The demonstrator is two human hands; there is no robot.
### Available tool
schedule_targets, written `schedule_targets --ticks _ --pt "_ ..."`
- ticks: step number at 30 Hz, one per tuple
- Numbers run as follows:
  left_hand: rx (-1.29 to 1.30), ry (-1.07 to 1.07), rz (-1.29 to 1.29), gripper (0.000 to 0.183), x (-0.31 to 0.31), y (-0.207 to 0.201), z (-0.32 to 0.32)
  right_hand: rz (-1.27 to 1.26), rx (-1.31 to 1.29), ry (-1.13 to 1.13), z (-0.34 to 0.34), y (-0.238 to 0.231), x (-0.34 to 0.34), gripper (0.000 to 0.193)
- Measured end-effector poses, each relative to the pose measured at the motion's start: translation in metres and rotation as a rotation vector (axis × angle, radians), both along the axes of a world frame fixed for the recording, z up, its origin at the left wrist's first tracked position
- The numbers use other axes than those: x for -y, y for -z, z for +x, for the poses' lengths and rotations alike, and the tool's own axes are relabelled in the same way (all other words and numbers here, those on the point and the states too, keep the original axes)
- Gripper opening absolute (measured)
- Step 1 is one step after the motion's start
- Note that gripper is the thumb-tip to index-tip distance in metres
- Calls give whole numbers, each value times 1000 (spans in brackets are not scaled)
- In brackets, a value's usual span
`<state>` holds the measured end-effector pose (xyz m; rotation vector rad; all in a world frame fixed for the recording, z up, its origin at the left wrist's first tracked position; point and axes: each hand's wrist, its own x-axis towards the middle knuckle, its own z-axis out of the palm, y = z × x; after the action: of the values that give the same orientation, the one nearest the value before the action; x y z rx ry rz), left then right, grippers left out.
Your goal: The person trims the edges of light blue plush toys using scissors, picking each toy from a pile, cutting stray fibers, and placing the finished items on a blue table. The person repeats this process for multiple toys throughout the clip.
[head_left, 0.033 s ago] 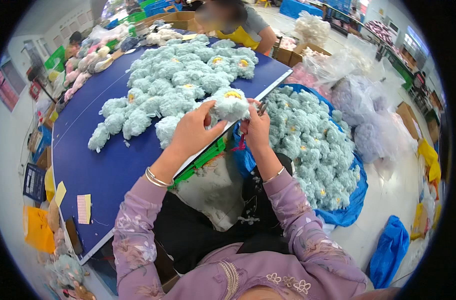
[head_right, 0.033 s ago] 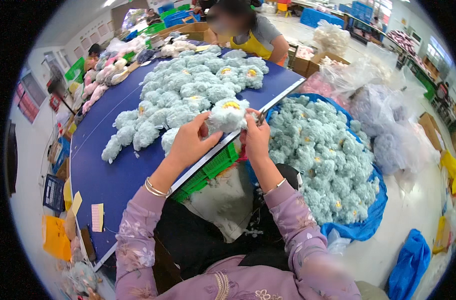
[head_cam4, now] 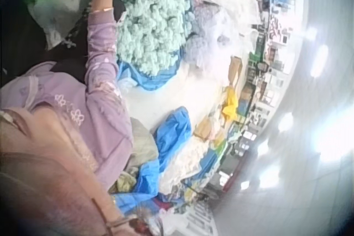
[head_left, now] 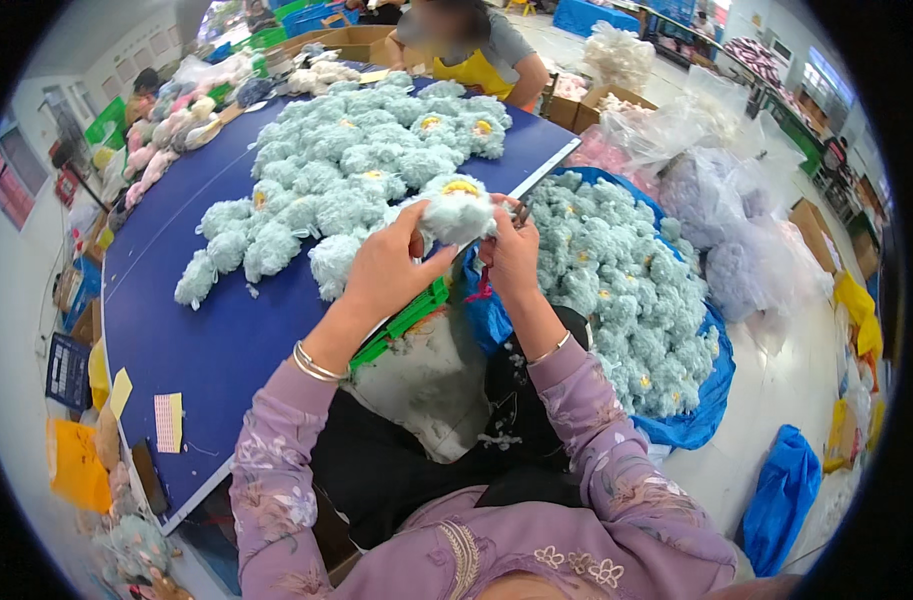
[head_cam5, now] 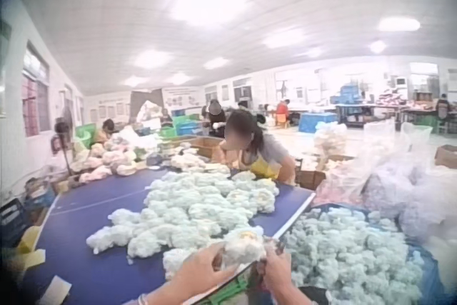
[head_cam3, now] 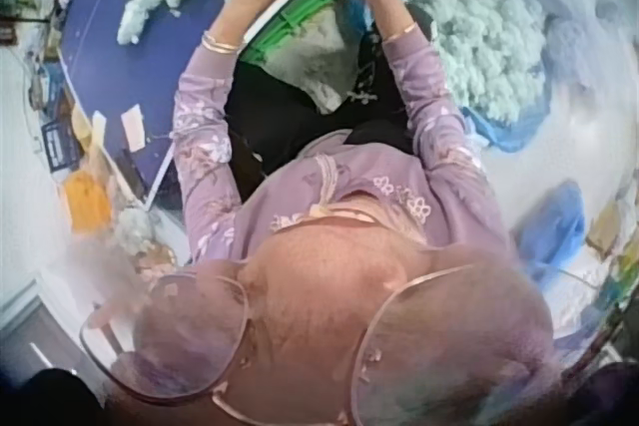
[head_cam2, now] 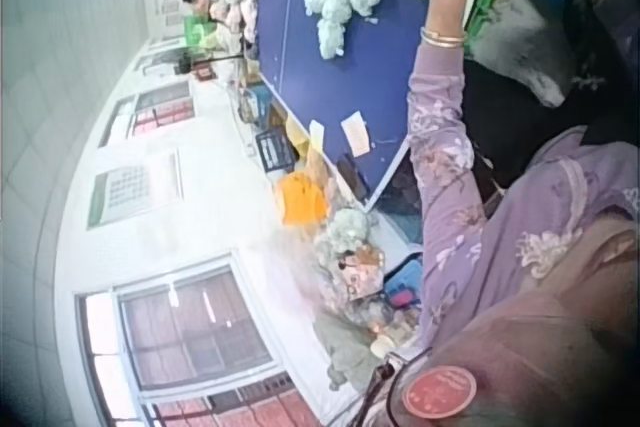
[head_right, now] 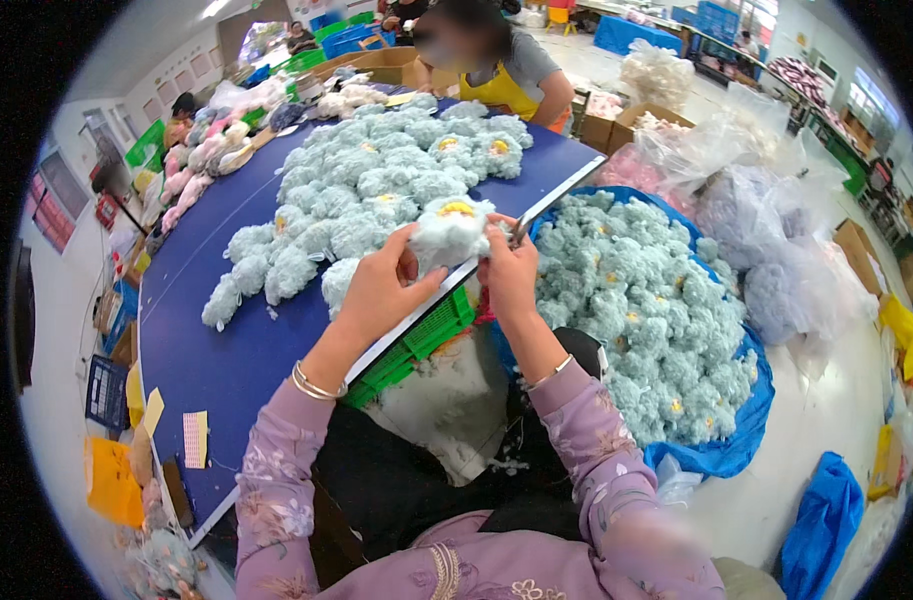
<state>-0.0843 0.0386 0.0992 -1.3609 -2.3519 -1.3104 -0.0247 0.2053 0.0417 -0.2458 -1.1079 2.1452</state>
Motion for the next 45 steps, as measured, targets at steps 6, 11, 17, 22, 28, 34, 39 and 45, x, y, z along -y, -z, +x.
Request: schedule_targets --ticks 6,11,17,22,28,34,39,45 --pt "126 -98 219 41 9 -14 0 409 91 -2 -13 -36 13 13" --pt "149 -200 245 28 20 -3 -5 610 48 49 -39 -15 24 16" --pt "192 -244 182 16 12 14 -18 686 22 -128 -40 -7 17 32" --pt "160 -213 225 12 -10 25 -12 578 121 -193 -39 4 1 24" --pt "103 -188 190 12 -15 36 -14 756 222 -102 -34 8 -10 18" --pt "-2 -239 200 12 -2 40 -15 752 254 -210 -24 -2 -2 16" --pt "502 -206 516 4 23 46 -22 505 14 -275 -27 -3 25 12" --pt "932 -74 630 8 34 36 0 711 -4 -315 -15 -7 34 9"
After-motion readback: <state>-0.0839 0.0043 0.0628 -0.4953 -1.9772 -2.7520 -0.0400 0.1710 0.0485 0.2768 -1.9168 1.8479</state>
